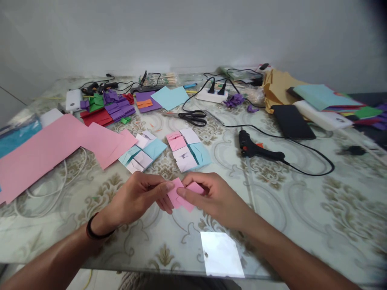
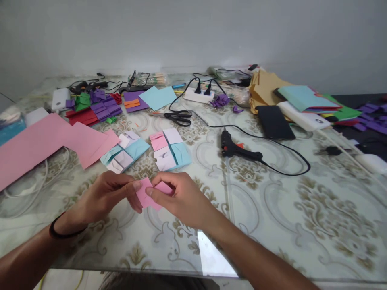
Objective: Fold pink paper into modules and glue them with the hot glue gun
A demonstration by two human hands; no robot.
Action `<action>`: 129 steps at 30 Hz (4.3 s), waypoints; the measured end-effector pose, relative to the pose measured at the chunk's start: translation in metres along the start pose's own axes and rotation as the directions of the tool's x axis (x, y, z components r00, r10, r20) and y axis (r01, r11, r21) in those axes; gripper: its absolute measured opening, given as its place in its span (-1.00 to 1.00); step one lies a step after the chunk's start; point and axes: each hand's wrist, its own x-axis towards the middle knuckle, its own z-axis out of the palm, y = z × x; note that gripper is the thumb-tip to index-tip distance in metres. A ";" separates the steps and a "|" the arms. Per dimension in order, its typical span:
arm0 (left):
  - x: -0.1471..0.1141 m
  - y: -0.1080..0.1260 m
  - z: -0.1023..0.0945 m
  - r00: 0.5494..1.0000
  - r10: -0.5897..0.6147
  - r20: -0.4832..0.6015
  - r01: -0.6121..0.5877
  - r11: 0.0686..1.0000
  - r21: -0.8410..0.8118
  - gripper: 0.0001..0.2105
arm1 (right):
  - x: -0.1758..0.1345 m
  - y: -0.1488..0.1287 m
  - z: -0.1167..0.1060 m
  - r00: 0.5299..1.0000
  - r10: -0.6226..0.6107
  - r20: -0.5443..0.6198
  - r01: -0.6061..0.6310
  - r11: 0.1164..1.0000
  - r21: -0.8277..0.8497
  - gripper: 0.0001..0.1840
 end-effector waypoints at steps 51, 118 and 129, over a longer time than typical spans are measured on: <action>-0.002 -0.003 -0.002 0.954 0.285 -0.095 -0.285 0.958 0.015 -0.84 | 0.000 0.002 -0.011 0.921 -0.381 -0.083 0.390 0.906 0.164 -0.75; -0.001 -0.016 0.004 0.748 0.633 -0.202 -0.426 0.690 0.585 -0.72 | 0.000 -0.005 -0.006 0.922 -0.353 -0.158 0.298 0.908 -0.294 -0.87; 0.000 -0.012 0.007 0.797 0.589 -0.132 -0.392 0.671 0.629 -0.83 | 0.000 0.002 0.001 0.853 -0.515 -0.088 0.428 0.786 -0.445 -0.91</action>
